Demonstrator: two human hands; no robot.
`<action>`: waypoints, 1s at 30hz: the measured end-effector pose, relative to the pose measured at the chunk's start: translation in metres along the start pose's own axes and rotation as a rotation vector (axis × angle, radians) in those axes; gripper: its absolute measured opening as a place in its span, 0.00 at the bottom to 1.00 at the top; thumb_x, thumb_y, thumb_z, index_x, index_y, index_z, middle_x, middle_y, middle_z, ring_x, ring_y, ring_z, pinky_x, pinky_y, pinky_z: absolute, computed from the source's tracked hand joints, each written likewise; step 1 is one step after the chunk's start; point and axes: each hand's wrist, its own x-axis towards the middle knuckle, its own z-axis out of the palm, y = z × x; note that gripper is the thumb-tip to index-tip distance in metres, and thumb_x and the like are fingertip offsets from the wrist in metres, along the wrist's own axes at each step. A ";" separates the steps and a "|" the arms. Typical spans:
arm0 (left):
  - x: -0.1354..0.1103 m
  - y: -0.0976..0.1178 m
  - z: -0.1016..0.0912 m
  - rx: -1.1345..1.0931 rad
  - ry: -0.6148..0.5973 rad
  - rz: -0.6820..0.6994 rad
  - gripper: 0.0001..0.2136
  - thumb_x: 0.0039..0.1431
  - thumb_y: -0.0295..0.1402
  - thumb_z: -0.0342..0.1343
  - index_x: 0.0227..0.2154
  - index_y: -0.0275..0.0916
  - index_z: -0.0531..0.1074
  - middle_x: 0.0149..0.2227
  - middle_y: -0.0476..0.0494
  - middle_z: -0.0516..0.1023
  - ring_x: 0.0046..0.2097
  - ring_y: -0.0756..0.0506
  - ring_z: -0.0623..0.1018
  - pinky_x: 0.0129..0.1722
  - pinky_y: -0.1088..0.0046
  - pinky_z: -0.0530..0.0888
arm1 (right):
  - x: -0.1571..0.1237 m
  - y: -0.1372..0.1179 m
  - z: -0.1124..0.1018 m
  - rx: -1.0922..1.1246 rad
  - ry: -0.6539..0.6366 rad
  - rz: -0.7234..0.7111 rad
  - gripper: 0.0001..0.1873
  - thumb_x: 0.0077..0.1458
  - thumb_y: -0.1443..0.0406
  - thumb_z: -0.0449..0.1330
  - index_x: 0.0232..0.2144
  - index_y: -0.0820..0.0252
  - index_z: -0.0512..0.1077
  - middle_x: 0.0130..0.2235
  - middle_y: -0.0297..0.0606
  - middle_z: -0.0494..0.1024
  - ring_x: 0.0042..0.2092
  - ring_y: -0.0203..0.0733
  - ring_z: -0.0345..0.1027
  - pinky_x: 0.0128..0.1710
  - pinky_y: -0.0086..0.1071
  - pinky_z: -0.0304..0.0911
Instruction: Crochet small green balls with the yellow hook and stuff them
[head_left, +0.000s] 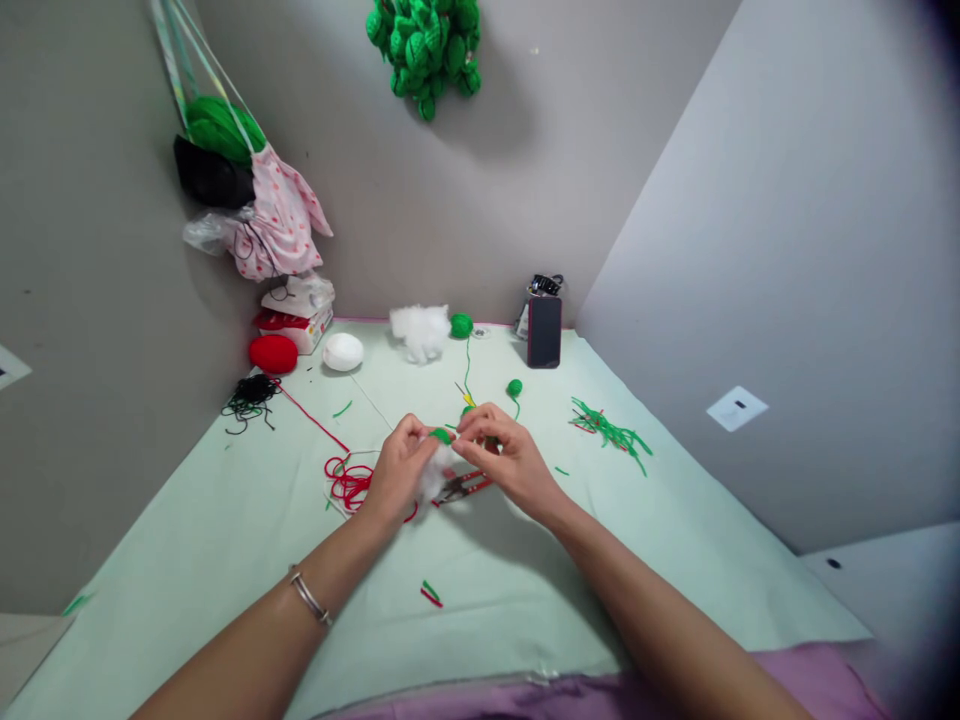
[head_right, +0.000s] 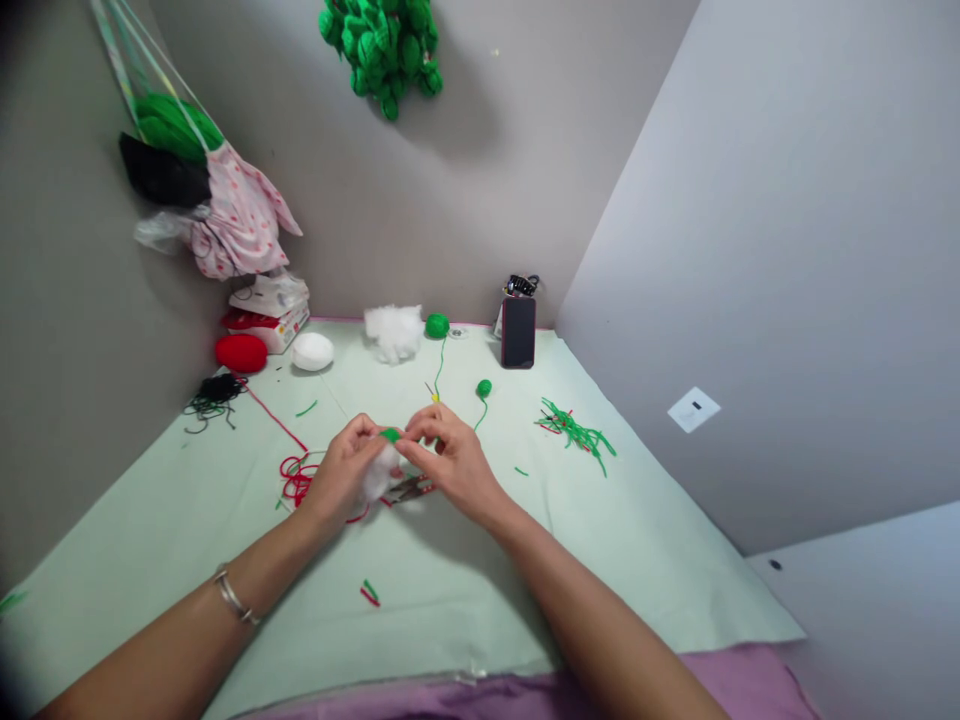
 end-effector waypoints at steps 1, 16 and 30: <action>-0.001 0.002 0.001 -0.013 -0.004 -0.015 0.16 0.51 0.41 0.65 0.27 0.43 0.61 0.23 0.57 0.70 0.23 0.50 0.70 0.23 0.76 0.69 | 0.000 -0.001 -0.002 0.084 -0.007 -0.017 0.12 0.57 0.60 0.66 0.24 0.58 0.73 0.40 0.40 0.77 0.42 0.42 0.69 0.38 0.33 0.62; -0.004 -0.001 0.004 -0.139 -0.007 -0.053 0.18 0.48 0.39 0.68 0.27 0.42 0.62 0.35 0.52 0.78 0.27 0.51 0.76 0.26 0.76 0.73 | -0.001 0.010 0.004 -0.278 -0.027 0.012 0.06 0.54 0.68 0.59 0.26 0.56 0.66 0.28 0.30 0.69 0.30 0.36 0.58 0.32 0.31 0.54; -0.001 -0.003 0.001 -0.038 -0.117 -0.063 0.22 0.47 0.44 0.70 0.30 0.43 0.61 0.31 0.53 0.77 0.25 0.49 0.78 0.26 0.71 0.75 | -0.001 0.004 -0.002 -0.142 -0.137 0.103 0.16 0.63 0.58 0.55 0.24 0.57 0.64 0.24 0.29 0.64 0.27 0.35 0.56 0.28 0.29 0.52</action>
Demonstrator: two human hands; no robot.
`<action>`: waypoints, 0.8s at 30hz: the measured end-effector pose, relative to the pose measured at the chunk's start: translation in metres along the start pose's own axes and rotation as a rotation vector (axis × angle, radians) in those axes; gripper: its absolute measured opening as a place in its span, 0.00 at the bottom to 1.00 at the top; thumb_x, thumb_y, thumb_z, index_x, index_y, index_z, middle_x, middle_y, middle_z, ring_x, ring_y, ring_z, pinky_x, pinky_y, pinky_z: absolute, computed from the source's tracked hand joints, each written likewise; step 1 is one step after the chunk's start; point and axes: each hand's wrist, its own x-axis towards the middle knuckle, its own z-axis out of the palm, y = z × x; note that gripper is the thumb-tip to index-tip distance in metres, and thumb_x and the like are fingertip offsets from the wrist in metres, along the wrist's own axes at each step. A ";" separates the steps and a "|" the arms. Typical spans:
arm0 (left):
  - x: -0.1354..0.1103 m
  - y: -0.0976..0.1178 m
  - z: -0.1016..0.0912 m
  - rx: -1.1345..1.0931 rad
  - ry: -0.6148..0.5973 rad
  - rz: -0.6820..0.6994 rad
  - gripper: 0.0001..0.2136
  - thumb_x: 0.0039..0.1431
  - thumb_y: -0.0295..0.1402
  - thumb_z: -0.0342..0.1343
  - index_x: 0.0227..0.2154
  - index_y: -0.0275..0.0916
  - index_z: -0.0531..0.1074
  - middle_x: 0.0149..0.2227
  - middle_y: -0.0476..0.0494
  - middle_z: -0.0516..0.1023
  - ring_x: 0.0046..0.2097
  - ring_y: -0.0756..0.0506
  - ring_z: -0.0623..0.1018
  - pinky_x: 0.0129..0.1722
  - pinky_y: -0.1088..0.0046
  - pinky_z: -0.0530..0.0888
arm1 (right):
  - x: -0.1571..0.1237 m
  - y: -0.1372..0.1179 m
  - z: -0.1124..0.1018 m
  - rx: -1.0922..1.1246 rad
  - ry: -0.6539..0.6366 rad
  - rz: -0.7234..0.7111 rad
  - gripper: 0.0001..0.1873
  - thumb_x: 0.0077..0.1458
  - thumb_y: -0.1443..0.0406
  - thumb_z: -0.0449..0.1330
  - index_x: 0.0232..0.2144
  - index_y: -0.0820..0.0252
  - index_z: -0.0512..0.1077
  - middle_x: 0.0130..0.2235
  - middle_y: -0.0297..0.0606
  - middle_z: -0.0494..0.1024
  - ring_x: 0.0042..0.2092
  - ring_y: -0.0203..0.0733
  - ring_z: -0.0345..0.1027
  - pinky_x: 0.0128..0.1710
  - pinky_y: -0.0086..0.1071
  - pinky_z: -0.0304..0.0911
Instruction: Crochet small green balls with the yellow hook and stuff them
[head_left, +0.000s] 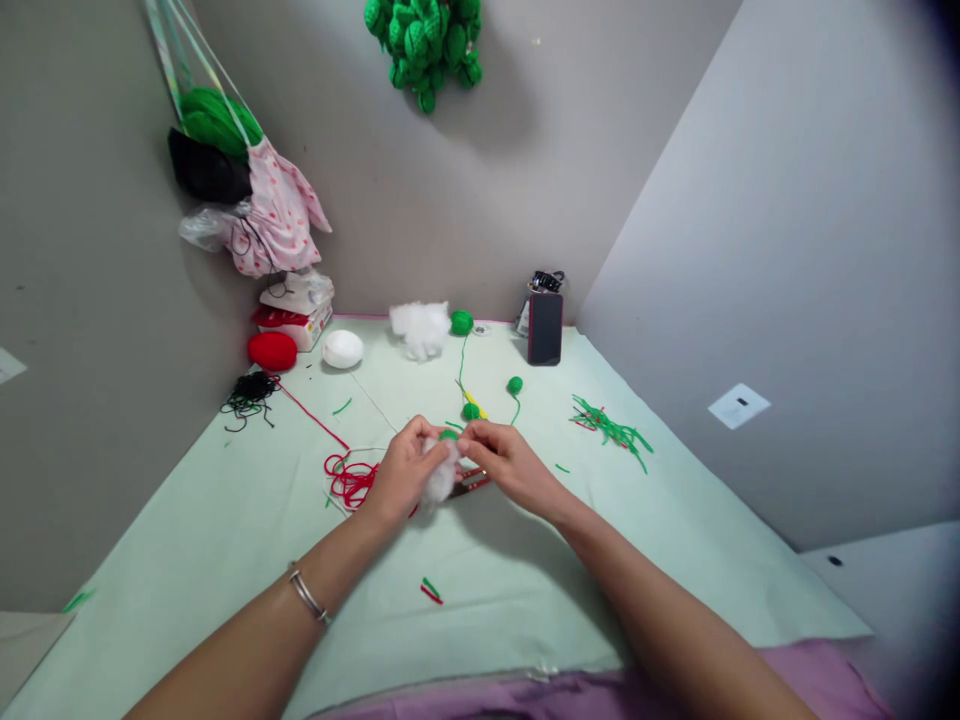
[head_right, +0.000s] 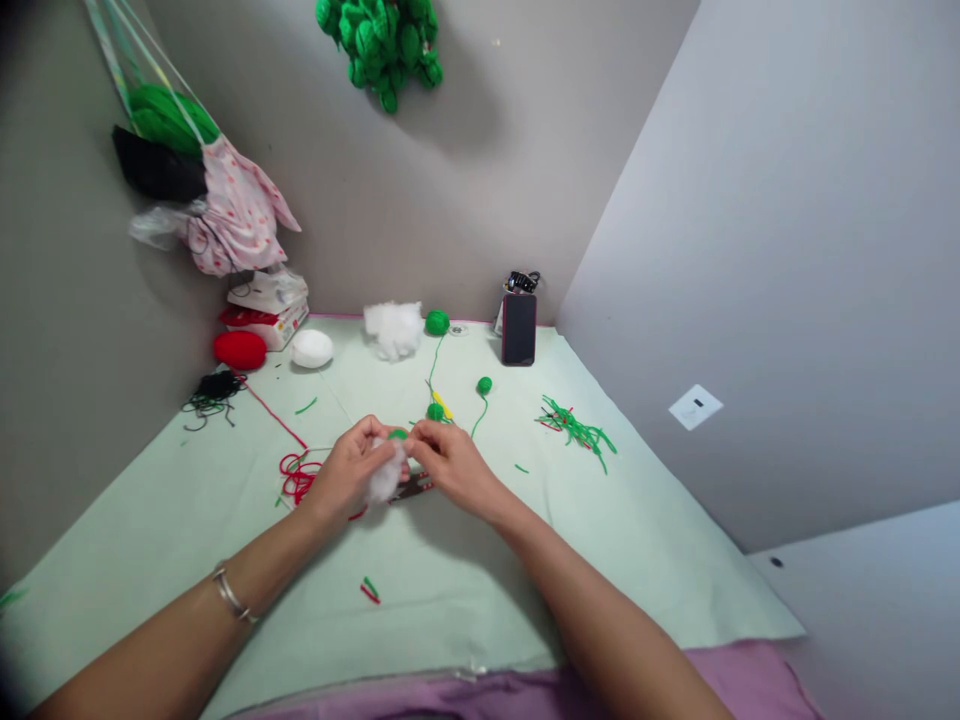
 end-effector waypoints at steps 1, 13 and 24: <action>0.001 -0.001 0.000 0.010 0.021 0.008 0.21 0.48 0.42 0.70 0.29 0.43 0.60 0.32 0.53 0.77 0.23 0.50 0.77 0.25 0.72 0.74 | -0.002 -0.003 0.001 0.006 -0.032 -0.008 0.15 0.64 0.59 0.54 0.25 0.57 0.65 0.25 0.30 0.66 0.28 0.35 0.57 0.29 0.29 0.53; -0.003 -0.001 -0.003 -0.022 0.028 -0.005 0.14 0.54 0.41 0.65 0.29 0.42 0.64 0.26 0.56 0.71 0.24 0.52 0.70 0.23 0.78 0.66 | 0.001 0.008 0.011 -0.044 0.094 0.023 0.13 0.56 0.63 0.59 0.23 0.55 0.60 0.23 0.27 0.60 0.27 0.35 0.52 0.28 0.29 0.49; 0.002 -0.004 -0.005 0.044 -0.005 -0.003 0.22 0.48 0.46 0.69 0.30 0.44 0.60 0.30 0.50 0.79 0.27 0.46 0.78 0.25 0.72 0.72 | 0.000 0.002 0.002 0.094 -0.057 0.041 0.15 0.62 0.56 0.56 0.26 0.57 0.67 0.24 0.30 0.66 0.28 0.36 0.57 0.28 0.30 0.54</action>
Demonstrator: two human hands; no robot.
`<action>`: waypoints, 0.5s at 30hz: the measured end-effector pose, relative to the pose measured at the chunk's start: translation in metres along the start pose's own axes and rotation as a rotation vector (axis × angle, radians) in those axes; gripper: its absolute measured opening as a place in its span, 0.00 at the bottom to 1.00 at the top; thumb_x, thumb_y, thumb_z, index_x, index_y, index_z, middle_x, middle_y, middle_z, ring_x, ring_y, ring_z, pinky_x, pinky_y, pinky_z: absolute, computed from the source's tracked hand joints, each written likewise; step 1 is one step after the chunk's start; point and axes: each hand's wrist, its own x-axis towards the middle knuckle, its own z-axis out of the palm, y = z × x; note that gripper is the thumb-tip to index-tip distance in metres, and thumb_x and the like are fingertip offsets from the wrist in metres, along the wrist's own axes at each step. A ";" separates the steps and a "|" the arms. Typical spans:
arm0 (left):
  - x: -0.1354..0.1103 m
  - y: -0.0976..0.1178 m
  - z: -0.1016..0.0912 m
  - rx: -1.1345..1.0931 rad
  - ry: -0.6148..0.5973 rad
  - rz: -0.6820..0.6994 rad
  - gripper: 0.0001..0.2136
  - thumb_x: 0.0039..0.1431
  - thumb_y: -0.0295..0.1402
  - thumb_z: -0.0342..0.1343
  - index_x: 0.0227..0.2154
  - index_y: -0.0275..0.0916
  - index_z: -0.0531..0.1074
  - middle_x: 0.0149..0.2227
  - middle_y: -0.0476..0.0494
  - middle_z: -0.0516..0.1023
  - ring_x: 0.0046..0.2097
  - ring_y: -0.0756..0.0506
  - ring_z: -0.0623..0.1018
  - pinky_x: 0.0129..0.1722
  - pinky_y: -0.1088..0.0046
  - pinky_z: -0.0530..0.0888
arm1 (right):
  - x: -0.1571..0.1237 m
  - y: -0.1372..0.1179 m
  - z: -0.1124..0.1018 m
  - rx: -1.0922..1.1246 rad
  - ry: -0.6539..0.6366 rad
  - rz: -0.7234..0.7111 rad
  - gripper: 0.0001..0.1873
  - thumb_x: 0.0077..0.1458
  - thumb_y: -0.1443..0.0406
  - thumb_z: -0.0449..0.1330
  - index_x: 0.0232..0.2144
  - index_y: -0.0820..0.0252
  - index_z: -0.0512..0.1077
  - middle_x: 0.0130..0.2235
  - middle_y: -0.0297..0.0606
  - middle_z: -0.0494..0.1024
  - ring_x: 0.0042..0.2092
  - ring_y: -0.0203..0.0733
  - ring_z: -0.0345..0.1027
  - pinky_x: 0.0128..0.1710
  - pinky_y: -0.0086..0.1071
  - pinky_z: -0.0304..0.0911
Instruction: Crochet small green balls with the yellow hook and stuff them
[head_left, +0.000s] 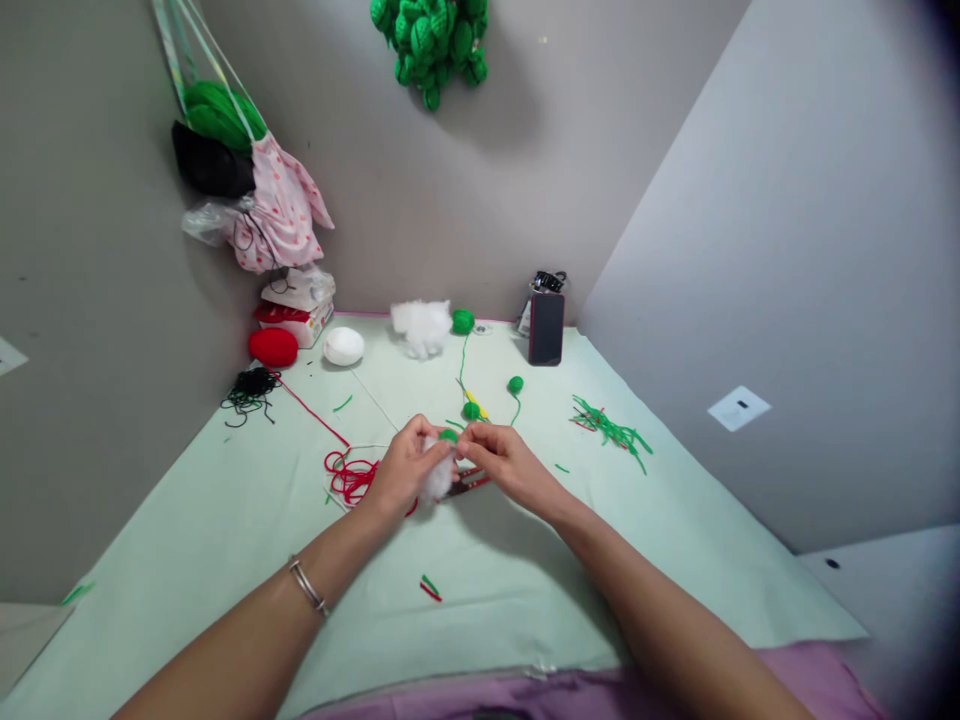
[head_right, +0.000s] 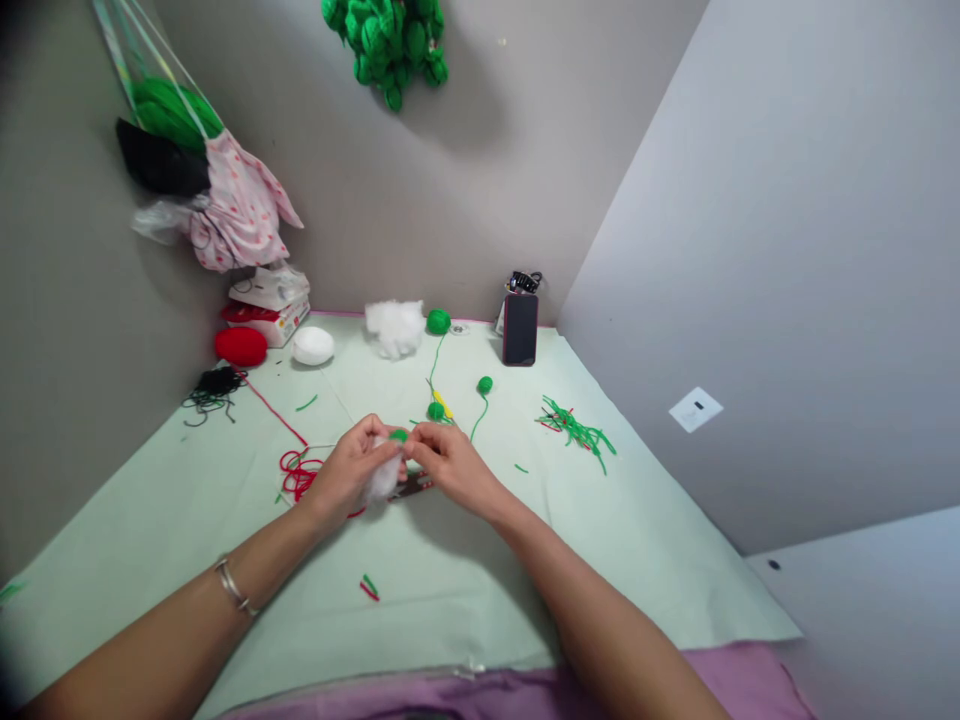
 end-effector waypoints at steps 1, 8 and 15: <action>0.002 0.000 -0.001 0.014 0.027 0.023 0.21 0.47 0.43 0.70 0.29 0.43 0.61 0.32 0.50 0.79 0.29 0.47 0.78 0.28 0.72 0.73 | -0.001 0.000 0.004 -0.002 -0.004 -0.002 0.14 0.61 0.58 0.57 0.25 0.57 0.67 0.24 0.30 0.65 0.27 0.36 0.56 0.28 0.30 0.53; 0.004 -0.004 -0.003 0.048 0.115 0.073 0.16 0.47 0.35 0.68 0.26 0.43 0.63 0.30 0.52 0.76 0.32 0.48 0.73 0.32 0.74 0.69 | 0.006 0.015 0.016 -0.009 0.067 0.040 0.12 0.56 0.61 0.59 0.22 0.56 0.64 0.21 0.27 0.62 0.25 0.34 0.52 0.25 0.29 0.47; -0.006 0.021 -0.001 -0.076 0.001 0.023 0.18 0.53 0.50 0.65 0.28 0.41 0.69 0.29 0.51 0.74 0.31 0.49 0.72 0.30 0.75 0.70 | 0.010 0.019 0.001 0.031 0.164 0.072 0.16 0.53 0.56 0.59 0.20 0.56 0.61 0.19 0.24 0.54 0.23 0.32 0.45 0.24 0.29 0.43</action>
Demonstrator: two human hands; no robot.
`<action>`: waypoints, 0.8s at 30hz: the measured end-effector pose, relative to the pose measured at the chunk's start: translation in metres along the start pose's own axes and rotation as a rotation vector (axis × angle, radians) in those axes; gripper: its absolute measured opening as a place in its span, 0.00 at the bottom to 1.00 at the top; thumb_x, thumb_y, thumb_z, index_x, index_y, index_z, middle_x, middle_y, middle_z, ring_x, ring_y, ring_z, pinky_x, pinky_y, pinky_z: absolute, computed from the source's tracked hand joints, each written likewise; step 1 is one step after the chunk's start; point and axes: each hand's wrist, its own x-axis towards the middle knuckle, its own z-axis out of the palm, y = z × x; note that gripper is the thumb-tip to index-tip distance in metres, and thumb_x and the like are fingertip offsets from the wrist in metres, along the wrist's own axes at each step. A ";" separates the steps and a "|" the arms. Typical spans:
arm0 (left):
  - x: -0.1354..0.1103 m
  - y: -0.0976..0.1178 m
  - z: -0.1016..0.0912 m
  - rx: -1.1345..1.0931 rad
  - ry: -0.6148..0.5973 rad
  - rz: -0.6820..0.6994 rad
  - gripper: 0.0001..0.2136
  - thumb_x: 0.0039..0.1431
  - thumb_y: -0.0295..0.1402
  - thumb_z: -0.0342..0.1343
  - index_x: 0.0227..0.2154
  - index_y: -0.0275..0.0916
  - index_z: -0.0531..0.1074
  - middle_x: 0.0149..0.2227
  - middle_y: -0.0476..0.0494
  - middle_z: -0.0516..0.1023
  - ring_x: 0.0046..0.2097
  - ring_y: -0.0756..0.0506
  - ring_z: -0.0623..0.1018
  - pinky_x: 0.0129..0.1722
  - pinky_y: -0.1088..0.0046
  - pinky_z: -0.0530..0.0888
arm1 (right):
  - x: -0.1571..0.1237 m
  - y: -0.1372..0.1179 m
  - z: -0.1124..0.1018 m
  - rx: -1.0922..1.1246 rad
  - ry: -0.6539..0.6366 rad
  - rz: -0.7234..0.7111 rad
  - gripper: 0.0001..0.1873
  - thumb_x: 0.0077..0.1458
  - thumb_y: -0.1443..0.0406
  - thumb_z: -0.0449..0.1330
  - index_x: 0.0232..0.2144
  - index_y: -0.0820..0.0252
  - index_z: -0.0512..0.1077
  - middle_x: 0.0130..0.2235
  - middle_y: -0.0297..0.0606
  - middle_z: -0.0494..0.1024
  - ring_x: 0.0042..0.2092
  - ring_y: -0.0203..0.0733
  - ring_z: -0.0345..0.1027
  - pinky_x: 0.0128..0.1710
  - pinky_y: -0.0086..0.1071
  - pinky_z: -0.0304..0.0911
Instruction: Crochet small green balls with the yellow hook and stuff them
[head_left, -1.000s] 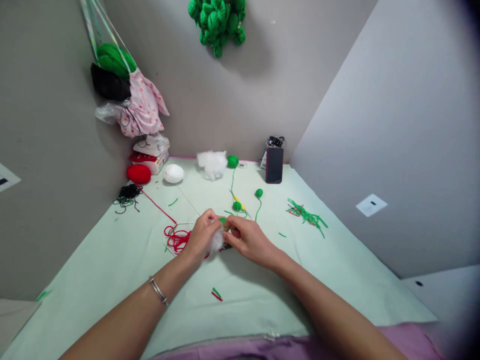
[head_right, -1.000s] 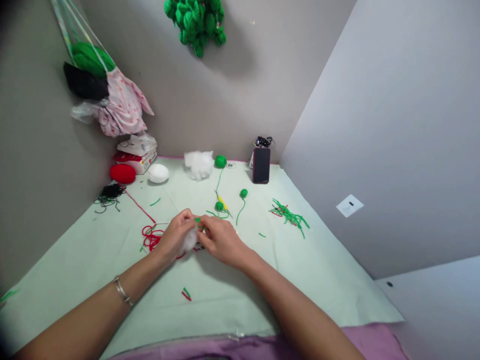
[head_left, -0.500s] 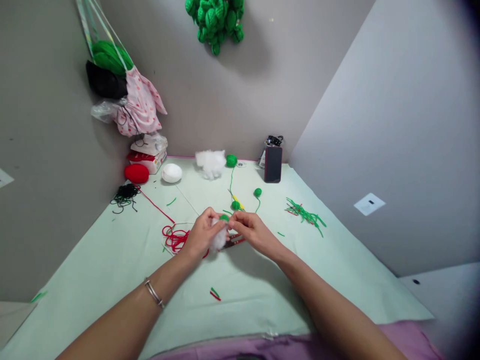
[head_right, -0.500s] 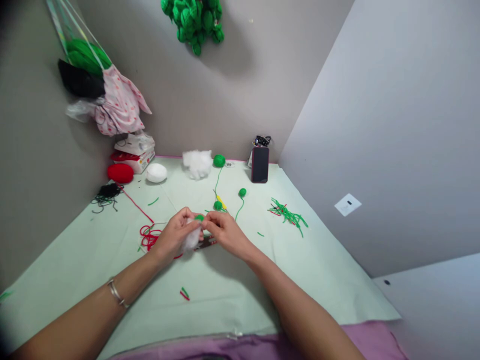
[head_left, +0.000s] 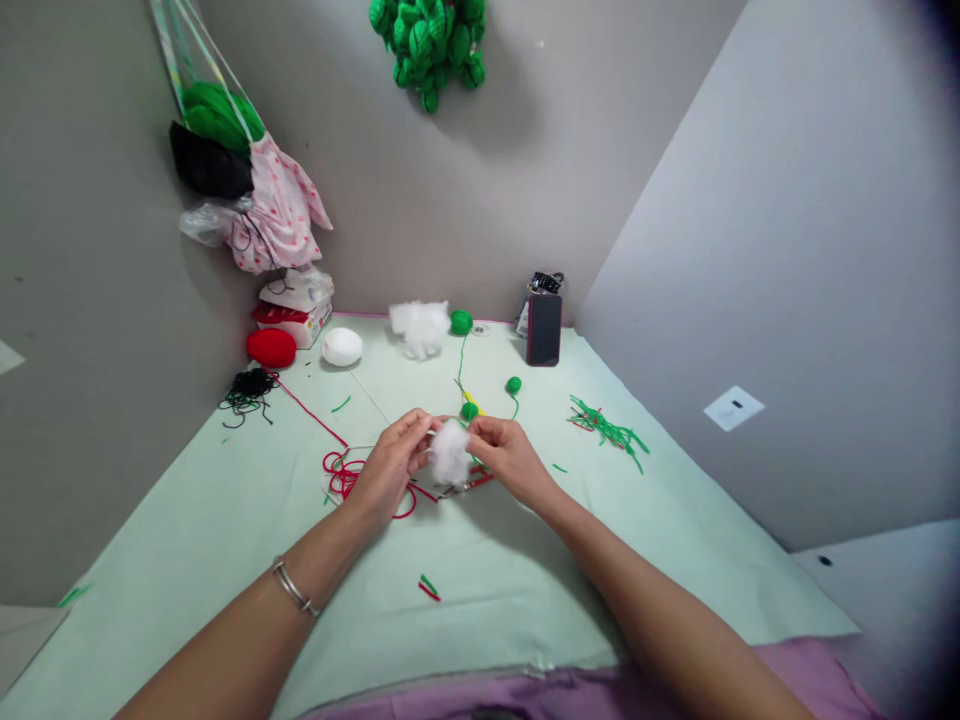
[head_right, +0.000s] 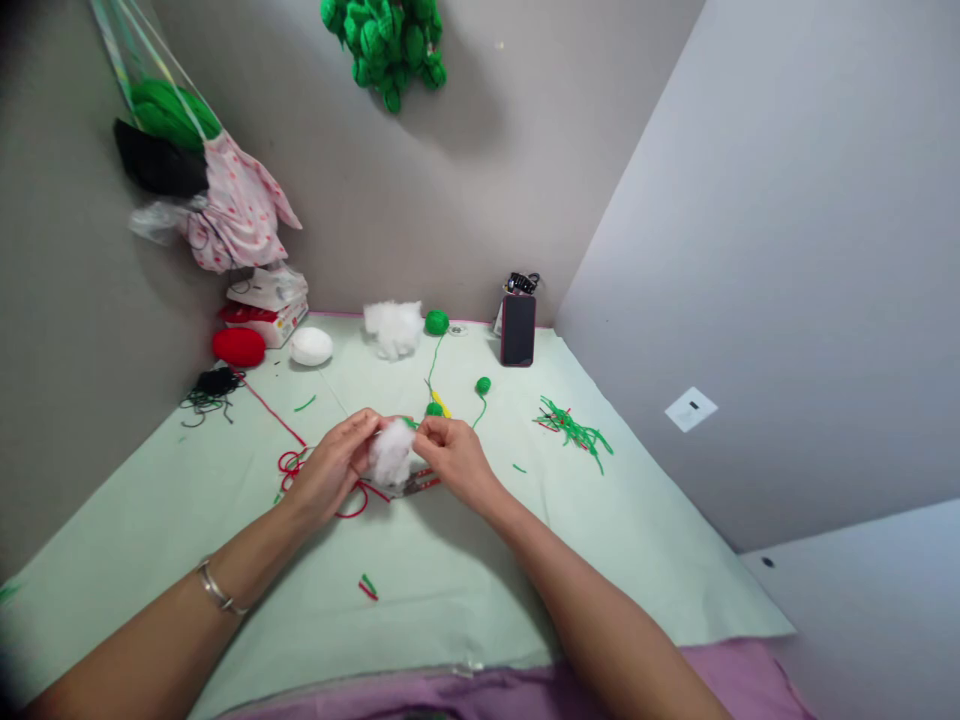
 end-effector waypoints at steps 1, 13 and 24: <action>0.000 0.001 0.000 -0.006 -0.007 -0.009 0.18 0.51 0.49 0.67 0.28 0.41 0.69 0.29 0.51 0.73 0.30 0.49 0.72 0.30 0.75 0.70 | -0.001 0.000 -0.001 0.001 -0.004 0.003 0.17 0.53 0.55 0.59 0.20 0.56 0.61 0.19 0.24 0.54 0.23 0.32 0.46 0.24 0.29 0.43; 0.003 -0.012 0.000 0.004 -0.021 -0.032 0.21 0.45 0.40 0.73 0.35 0.42 0.66 0.32 0.53 0.77 0.28 0.50 0.75 0.29 0.74 0.72 | -0.008 -0.004 0.002 -0.079 -0.019 -0.018 0.15 0.58 0.57 0.59 0.23 0.56 0.64 0.22 0.28 0.63 0.26 0.35 0.54 0.26 0.28 0.50; 0.001 -0.016 0.001 0.055 -0.029 -0.015 0.18 0.54 0.42 0.67 0.38 0.43 0.63 0.25 0.56 0.75 0.20 0.51 0.73 0.20 0.78 0.66 | -0.010 -0.010 0.009 0.029 -0.076 -0.006 0.14 0.54 0.58 0.61 0.24 0.56 0.63 0.22 0.28 0.68 0.25 0.35 0.61 0.27 0.28 0.58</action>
